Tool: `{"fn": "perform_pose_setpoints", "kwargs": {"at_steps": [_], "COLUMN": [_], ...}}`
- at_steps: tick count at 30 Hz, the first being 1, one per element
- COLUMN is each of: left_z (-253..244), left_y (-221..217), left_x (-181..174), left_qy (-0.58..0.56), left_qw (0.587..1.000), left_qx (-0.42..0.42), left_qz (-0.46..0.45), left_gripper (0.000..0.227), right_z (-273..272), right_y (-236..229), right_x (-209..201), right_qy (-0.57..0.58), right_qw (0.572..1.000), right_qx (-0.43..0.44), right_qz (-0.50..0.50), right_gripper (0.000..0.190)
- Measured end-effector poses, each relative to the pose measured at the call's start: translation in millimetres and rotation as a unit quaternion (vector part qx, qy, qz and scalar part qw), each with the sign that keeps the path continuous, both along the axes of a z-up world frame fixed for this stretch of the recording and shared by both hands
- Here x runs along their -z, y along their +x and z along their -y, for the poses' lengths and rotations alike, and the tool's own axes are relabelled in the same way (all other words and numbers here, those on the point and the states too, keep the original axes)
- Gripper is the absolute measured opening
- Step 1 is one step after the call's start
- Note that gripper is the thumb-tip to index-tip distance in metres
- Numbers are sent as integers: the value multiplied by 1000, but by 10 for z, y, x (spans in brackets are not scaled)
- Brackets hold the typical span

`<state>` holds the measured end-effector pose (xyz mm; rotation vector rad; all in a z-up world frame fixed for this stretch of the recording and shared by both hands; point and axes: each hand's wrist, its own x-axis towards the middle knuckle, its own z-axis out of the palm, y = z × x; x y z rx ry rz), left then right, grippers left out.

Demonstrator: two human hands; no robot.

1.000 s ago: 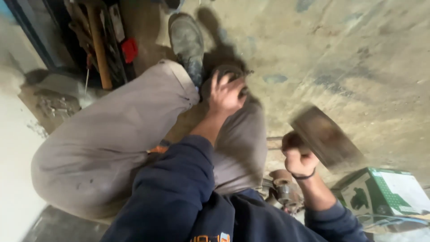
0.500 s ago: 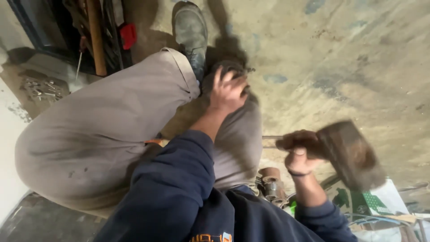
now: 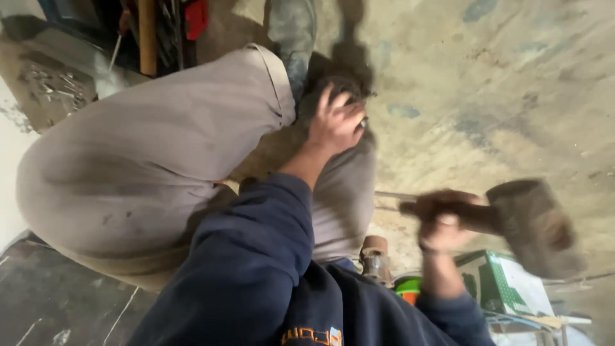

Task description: The person sits on the workshop floor working on a wheel hub. They hammer the old bearing race out of the hub, brush the hub clean with a wire brush, briefly use an angle grinder, then seat a new bearing into the hub by tapping it with a hammer and pressing it in by hand.

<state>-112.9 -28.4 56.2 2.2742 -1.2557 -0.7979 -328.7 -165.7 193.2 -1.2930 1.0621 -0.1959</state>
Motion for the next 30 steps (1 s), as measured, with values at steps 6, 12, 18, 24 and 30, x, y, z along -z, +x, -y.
{"fn": "perform_pose_setpoints", "kwargs": {"at_steps": [6, 12, 18, 24, 30], "left_z": [-111, 43, -66, -53, -49], "left_y": [-100, 51, -17, -68, 3], "left_x": [171, 44, 130, 39, 72], "left_qy": [-24, 13, 1, 14, 17], "left_qw": [999, 1000, 1000, 1000, 1000], "left_qx": [22, 15, 10, 19, 23], "left_qz": [30, -2, 12, -1, -7], "left_gripper": [34, 34, 29, 30, 32], "right_z": [-464, -64, -510, -409, -315], "right_y": [-43, -77, -322, -818, -179], "right_x": [460, 53, 800, 409, 526], "right_qy": [-37, -39, -83, -9, -45], "right_qw": [950, 997, 960, 986, 997], "right_qx": [-218, -55, -210, -72, -54], "right_qz": [-220, -20, -165, -151, 36], "right_gripper": [29, 27, 33, 28, 37]}}
